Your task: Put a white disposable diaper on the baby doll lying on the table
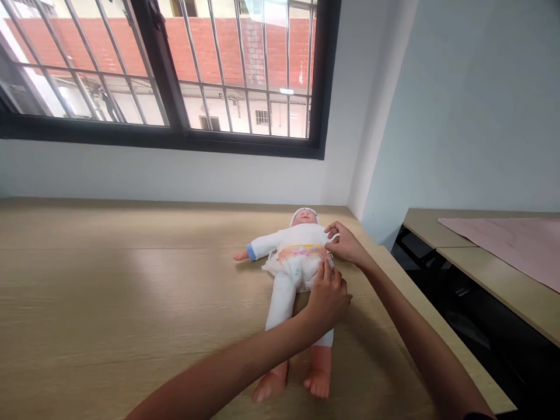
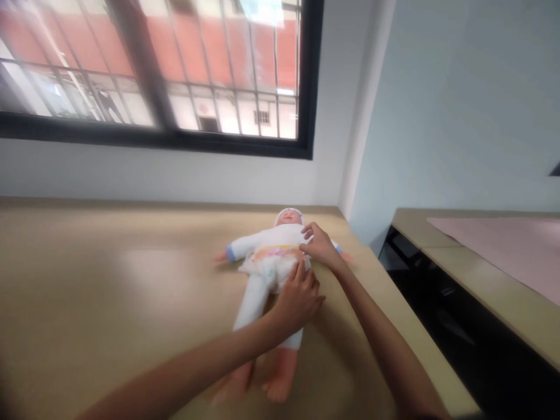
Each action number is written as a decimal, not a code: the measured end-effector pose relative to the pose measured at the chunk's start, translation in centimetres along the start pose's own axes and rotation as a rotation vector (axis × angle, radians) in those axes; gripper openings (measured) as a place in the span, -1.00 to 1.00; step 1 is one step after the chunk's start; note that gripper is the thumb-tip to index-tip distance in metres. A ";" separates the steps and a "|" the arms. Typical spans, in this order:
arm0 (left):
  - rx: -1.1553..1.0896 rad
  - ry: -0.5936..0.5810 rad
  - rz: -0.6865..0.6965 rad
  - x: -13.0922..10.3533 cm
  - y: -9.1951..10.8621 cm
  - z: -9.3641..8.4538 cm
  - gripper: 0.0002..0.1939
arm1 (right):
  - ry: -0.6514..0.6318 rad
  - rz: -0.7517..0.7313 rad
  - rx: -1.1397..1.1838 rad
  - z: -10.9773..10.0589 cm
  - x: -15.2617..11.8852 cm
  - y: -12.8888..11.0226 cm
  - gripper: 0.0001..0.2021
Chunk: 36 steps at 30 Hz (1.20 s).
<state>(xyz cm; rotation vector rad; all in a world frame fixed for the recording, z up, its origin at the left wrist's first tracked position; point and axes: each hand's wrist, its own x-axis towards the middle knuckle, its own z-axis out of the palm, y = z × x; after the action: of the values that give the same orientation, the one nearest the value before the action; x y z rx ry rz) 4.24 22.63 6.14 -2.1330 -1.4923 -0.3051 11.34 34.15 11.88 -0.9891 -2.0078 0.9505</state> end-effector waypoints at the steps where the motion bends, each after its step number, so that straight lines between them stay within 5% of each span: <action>1: -0.004 -0.009 0.002 0.0 0.0 0.0 -0.55 | 0.001 -0.012 -0.014 0.4 -0.1 -0.1 -0.68; 10: -0.017 -0.056 0.024 -0.1 -0.1 0.1 -0.59 | -0.093 -0.035 -0.120 2.0 0.1 -0.5 -0.73; 18: 0.002 0.033 0.002 -0.6 -0.3 0.4 -0.53 | -0.311 0.073 0.203 0.4 -0.2 -2.0 -0.84; 23: -0.023 -0.017 -0.127 -0.6 -1.4 -1.0 -0.34 | -0.203 -0.055 0.144 -2.1 0.5 -0.9 -0.77; 28: -0.058 -0.076 -0.150 -0.5 -2.7 -1.4 -0.36 | -0.206 -0.084 0.058 -4.3 0.1 -1.3 -0.78; 33: -0.130 -0.096 -0.084 -0.3 -3.6 -1.4 -0.42 | -0.152 -0.142 0.046 -3.8 0.0 -1.5 -0.80; 36: -0.244 -0.167 -0.023 0.2 -4.7 -3.1 -0.48 | -0.135 -0.184 0.024 -3.0 -0.1 -1.4 -0.83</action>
<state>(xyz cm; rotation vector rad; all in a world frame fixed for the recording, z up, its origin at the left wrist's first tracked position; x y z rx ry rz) 0.26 22.42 10.16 -2.3846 -1.6471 -0.3393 13.38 34.34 14.46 -0.7289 -2.1521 0.9597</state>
